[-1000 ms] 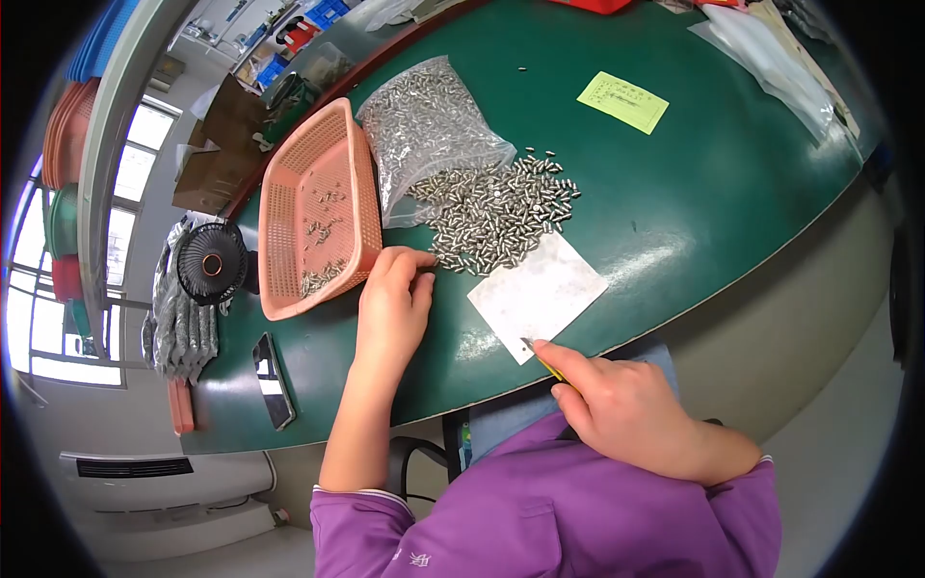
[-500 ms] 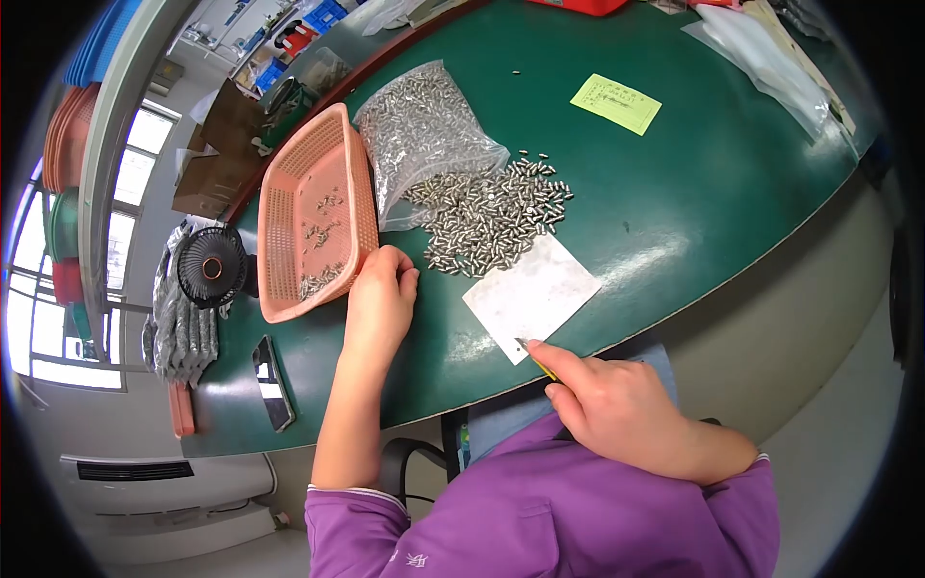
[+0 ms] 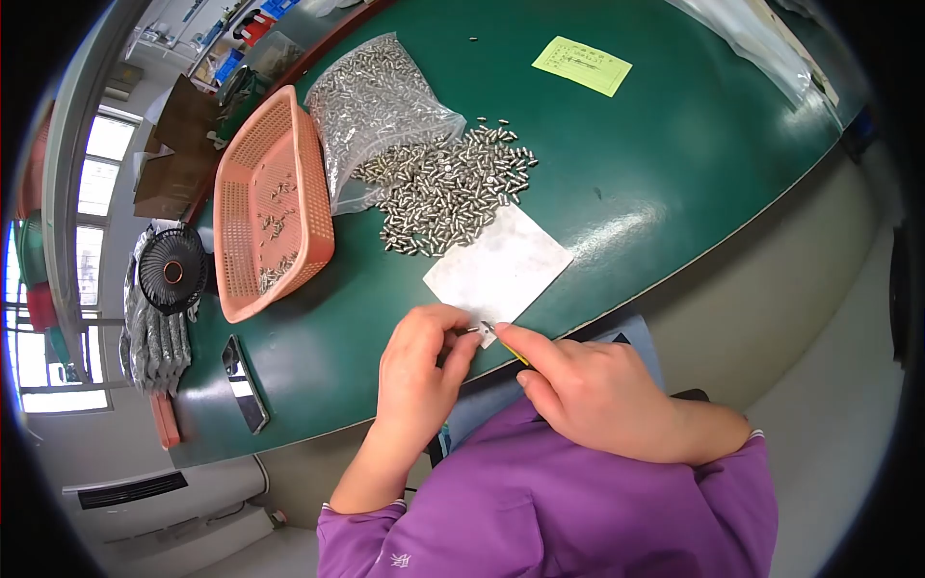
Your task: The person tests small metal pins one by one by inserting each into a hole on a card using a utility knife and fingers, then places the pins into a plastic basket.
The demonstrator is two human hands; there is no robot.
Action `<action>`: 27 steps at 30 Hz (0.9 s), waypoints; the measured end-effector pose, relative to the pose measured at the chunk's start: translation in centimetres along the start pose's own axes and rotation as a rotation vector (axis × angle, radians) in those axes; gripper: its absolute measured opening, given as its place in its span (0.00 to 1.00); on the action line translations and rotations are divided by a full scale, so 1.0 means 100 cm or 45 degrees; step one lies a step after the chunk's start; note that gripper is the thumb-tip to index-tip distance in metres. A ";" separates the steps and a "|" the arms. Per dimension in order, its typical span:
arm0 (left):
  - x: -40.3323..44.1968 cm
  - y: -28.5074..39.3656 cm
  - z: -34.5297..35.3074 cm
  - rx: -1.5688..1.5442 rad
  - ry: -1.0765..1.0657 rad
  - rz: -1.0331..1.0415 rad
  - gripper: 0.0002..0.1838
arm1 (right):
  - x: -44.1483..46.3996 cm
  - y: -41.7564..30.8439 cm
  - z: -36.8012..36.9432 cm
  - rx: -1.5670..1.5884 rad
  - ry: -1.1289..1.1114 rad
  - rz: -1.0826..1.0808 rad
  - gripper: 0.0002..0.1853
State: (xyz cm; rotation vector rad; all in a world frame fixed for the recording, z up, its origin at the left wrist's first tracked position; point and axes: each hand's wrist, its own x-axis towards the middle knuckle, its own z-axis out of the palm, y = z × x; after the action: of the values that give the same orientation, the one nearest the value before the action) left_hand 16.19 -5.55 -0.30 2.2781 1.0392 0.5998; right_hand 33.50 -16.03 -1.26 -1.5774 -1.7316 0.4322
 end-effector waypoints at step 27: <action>0.002 -0.003 0.002 0.055 0.041 0.032 0.08 | 0.000 0.000 0.003 -0.132 -0.081 -0.081 0.26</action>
State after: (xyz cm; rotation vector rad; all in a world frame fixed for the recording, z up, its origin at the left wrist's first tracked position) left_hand 16.25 -5.28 -0.63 2.3290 1.0494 0.6318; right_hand 33.35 -15.96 -1.47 -1.5914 -1.8740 0.3701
